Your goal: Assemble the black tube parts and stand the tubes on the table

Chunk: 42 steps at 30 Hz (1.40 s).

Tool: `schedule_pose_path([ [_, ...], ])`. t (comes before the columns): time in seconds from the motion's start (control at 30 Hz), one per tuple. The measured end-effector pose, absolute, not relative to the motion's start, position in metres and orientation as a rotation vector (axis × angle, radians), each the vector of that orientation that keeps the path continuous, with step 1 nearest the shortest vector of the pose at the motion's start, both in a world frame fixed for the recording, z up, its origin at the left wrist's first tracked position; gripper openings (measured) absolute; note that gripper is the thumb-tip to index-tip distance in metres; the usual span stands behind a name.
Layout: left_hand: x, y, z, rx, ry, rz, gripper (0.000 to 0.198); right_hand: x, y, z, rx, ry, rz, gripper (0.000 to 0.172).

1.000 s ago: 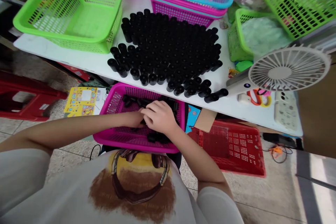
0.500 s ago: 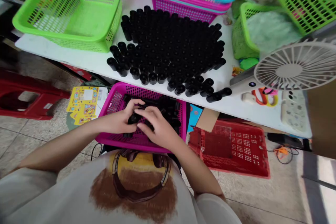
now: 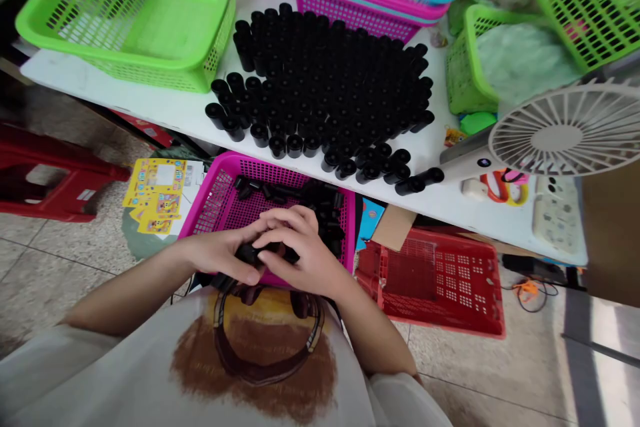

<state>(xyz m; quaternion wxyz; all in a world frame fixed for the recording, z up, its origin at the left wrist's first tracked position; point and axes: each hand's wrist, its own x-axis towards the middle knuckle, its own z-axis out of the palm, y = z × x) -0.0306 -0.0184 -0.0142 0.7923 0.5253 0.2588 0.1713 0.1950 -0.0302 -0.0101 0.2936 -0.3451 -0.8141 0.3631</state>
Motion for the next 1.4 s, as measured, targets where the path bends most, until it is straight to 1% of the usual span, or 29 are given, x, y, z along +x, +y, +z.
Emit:
schedule_pose_path([
  [0.03,-0.029,-0.019,-0.015,1.092,0.552,0.363,0.077,0.195,-0.030,-0.010,-0.927,-2.203,0.989,0.020],
  [0.1,-0.028,-0.021,-0.015,0.979,0.540,0.315,0.061,0.195,-0.031,-0.010,-0.914,-2.272,1.020,0.039],
  [0.13,-0.027,-0.023,-0.016,0.912,0.529,0.293,0.058,0.194,-0.031,-0.011,-0.903,-2.281,1.017,0.043],
  [0.17,-0.027,-0.024,-0.016,0.845,0.520,0.283,0.060,0.194,-0.031,-0.012,-0.889,-2.273,1.001,0.042],
  [0.23,-0.027,-0.026,-0.016,0.750,0.505,0.295,0.069,0.193,-0.031,-0.014,-0.858,-2.218,0.968,0.036],
  [0.3,-0.025,-0.028,-0.015,0.689,0.475,0.316,0.072,0.193,-0.031,-0.014,-0.825,-2.114,1.019,0.031],
  [0.33,-0.024,-0.029,-0.014,0.648,0.464,0.331,0.068,0.194,-0.031,-0.014,-0.819,-2.024,1.078,0.030],
  [0.4,-0.020,-0.028,-0.012,0.537,0.480,0.399,0.055,0.199,-0.031,-0.012,-0.847,-1.784,1.198,0.029],
  [0.47,-0.015,-0.027,-0.009,0.432,0.547,0.544,0.044,0.204,-0.033,-0.011,-0.923,-1.571,1.248,0.030],
  [0.5,-0.013,-0.027,-0.008,0.398,0.590,0.629,0.042,0.206,-0.035,-0.011,-0.966,-1.513,1.236,0.030],
  [0.53,-0.010,-0.026,-0.007,0.378,0.631,0.707,0.043,0.207,-0.038,-0.011,-1.006,-1.494,1.210,0.031],
  [0.6,-0.007,-0.026,-0.006,0.376,0.703,0.821,0.050,0.206,-0.044,-0.012,-1.061,-1.526,1.168,0.036],
  [0.67,-0.004,-0.026,-0.008,0.413,0.743,0.868,0.057,0.201,-0.051,-0.014,-1.081,-1.569,1.155,0.042],
  [0.73,-0.002,-0.026,-0.011,0.461,0.736,0.879,0.059,0.196,-0.055,-0.016,-1.098,-1.587,1.111,0.043],
  [0.87,-0.001,-0.028,-0.018,0.520,0.657,0.877,0.056,0.192,-0.054,-0.015,-1.172,-1.662,0.893,0.036],
  [1.03,-0.003,-0.032,-0.019,0.563,0.597,0.878,0.052,0.193,-0.052,-0.009,-1.209,-1.797,0.693,0.034],
  [1.1,-0.002,-0.033,-0.018,0.571,0.597,0.873,0.052,0.192,-0.053,-0.010,-1.195,-1.780,0.706,0.033],
  [1.23,0.000,-0.035,-0.016,0.653,0.634,0.879,0.053,0.189,-0.057,-0.016,-1.107,-1.586,0.894,0.032],
  [1.33,-0.004,-0.037,-0.019,0.757,0.662,0.842,0.052,0.189,-0.055,-0.022,-1.052,-1.474,0.992,0.025],
  [1.4,-0.009,-0.040,-0.020,0.869,0.741,0.748,0.049,0.189,-0.053,-0.023,-1.009,-1.478,1.021,0.021],
])
